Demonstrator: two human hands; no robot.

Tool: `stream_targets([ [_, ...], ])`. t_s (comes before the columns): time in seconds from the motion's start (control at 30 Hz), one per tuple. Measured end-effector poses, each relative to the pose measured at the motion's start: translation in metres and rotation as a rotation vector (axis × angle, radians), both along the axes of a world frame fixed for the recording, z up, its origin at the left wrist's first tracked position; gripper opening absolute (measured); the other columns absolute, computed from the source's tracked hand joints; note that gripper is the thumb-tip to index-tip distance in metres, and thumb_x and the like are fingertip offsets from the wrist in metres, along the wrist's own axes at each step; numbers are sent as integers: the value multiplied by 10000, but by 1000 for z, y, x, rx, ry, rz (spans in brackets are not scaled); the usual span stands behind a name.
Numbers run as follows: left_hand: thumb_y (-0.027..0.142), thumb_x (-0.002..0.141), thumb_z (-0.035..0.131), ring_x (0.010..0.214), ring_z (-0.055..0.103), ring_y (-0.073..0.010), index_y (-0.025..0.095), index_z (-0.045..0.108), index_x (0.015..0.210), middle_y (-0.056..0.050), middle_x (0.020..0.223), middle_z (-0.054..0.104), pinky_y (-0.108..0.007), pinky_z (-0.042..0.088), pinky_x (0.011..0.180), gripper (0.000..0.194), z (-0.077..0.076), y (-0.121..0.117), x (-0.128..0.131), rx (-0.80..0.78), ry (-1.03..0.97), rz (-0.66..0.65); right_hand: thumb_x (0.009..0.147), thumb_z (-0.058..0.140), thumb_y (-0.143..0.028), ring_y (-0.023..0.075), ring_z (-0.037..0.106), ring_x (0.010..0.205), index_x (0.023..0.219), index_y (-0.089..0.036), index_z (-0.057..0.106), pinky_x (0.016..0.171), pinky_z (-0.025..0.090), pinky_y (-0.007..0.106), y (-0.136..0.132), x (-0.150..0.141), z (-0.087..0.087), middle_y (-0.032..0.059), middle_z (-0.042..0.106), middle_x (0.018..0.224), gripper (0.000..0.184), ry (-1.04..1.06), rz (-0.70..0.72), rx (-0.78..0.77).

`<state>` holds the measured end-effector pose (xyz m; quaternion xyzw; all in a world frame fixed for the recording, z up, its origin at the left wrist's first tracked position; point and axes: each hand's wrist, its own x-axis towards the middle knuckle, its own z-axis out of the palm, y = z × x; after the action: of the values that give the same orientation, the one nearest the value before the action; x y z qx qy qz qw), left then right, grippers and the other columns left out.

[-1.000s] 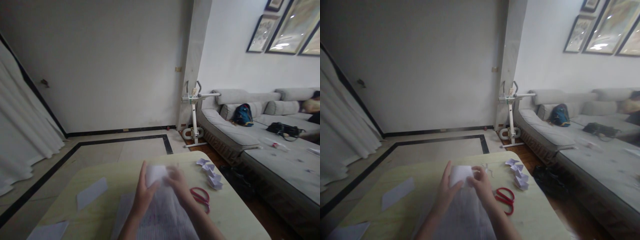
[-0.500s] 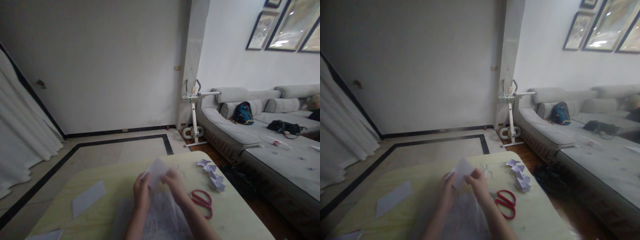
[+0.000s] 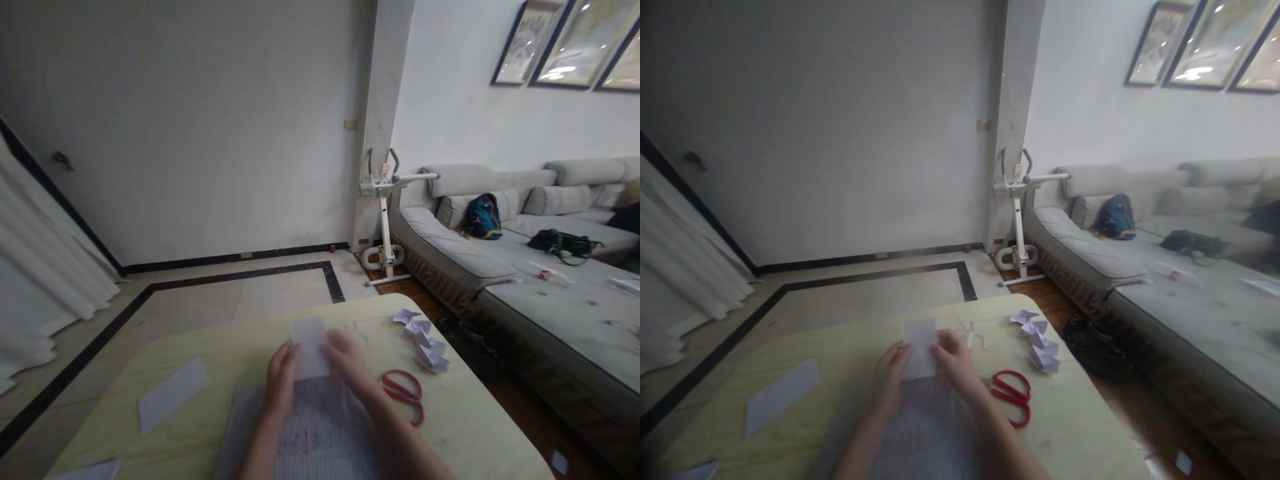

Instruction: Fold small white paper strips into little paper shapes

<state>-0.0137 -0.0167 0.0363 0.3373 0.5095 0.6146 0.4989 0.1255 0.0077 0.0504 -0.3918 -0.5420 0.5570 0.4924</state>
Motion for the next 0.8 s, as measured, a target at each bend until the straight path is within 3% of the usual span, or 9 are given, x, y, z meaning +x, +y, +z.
stream_targets([
  [0.1, 479, 702, 573, 694, 639, -218, 154, 646, 867, -68, 772, 690, -292, 471, 600, 372, -1, 0, -3, -32, -110, -52, 702, 595, -296, 170, 563, 718, 799, -177, 638, 647, 447, 272, -2, 5, 0, 20, 631, 766, 160, -9, -8, -6],
  [0.23, 578, 758, 446, 624, 631, -212, 165, 649, 840, -85, 735, 683, -314, 469, 561, 467, -2, -5, -8, -129, -284, -243, 703, 572, -244, 150, 540, 641, 689, -167, 637, 583, 424, 245, -4, 11, 5, 10, 604, 669, 102, -62, 21, 31],
  [0.37, 448, 707, 604, 612, 616, -191, 140, 662, 865, -84, 746, 674, -283, 465, 537, 351, 3, -13, -6, -116, -203, -424, 731, 574, -275, 173, 576, 734, 784, -182, 673, 663, 447, 273, -6, 11, 5, 34, 643, 777, 145, -88, 107, 106],
  [0.47, 349, 658, 671, 658, 624, -189, 146, 669, 858, -82, 801, 682, -268, 472, 566, 285, 10, -15, -4, -64, -122, -306, 763, 560, -345, 186, 578, 823, 937, -198, 659, 688, 453, 280, -6, 10, 0, 48, 645, 917, 249, -78, 40, 89],
  [0.57, 356, 675, 644, 725, 633, -182, 177, 651, 906, -67, 879, 685, -258, 475, 617, 293, 15, -12, -3, -22, -105, -165, 781, 543, -406, 184, 577, 810, 986, -186, 639, 657, 452, 273, -5, 7, -4, 56, 640, 928, 315, -69, 14, 26],
  [0.67, 382, 674, 632, 740, 637, -196, 162, 647, 907, -80, 877, 688, -265, 480, 622, 321, 18, -10, -3, 5, -35, -62, 733, 607, -401, 173, 568, 753, 910, -176, 649, 656, 444, 270, -6, 1, -8, 38, 638, 831, 290, -103, 32, 71],
  [0.8, 424, 690, 605, 767, 633, -209, 161, 665, 873, -83, 869, 688, -271, 483, 634, 326, 17, -11, -2, 15, 90, -57, 734, 596, -358, 132, 502, 583, 692, -157, 620, 541, 396, 239, -6, -5, -12, -1, 569, 620, 207, -210, -82, 79],
])
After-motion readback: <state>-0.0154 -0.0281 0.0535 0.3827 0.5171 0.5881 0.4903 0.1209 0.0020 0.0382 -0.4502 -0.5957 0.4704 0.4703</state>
